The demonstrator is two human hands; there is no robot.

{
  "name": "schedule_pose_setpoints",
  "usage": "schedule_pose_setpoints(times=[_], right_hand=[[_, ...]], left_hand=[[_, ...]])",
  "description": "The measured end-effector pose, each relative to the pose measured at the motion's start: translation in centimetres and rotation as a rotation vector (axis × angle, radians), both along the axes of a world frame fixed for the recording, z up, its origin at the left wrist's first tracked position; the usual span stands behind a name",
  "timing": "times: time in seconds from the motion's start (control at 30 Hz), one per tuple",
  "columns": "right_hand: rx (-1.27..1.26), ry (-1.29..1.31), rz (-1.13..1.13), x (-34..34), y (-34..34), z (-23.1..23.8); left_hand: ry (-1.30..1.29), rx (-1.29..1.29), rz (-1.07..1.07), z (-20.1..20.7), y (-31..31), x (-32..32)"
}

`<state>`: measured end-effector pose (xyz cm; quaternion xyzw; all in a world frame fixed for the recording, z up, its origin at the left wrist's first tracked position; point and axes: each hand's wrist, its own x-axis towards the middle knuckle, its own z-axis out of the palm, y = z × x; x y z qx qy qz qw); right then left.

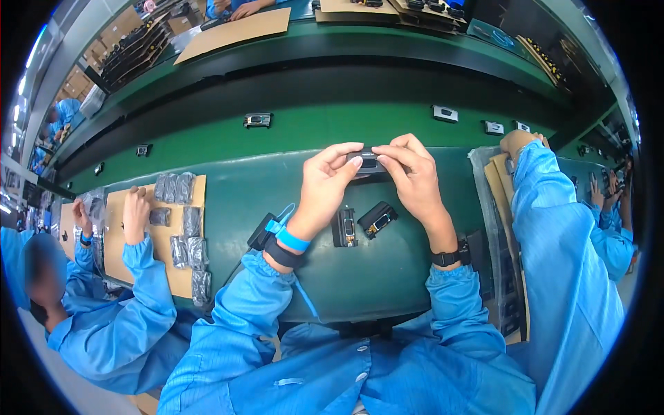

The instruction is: Assembling small components on a factory production line.

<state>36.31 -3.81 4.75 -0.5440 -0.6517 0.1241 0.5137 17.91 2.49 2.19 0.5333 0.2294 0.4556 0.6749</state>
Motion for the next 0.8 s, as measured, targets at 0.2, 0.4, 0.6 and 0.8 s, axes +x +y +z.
schedule_pose_setpoints(times=[0.2,0.4,0.6,0.8], right_hand=[[-0.037,0.03,0.058,-0.1,0.0,0.0],[-0.038,-0.188,0.017,-0.4,-0.2,-0.2],[0.159,-0.389,0.006,-0.2,0.2,-0.3],[0.089,0.07,0.051,0.0,0.0,-0.6]], left_hand=[[-0.08,-0.071,0.0,0.3,0.4,-0.3],[0.003,-0.006,0.027,0.3,0.4,-0.4],[0.038,-0.067,-0.002,0.3,0.6,-0.6],[-0.13,-0.291,0.009,0.5,1.0,-0.9]])
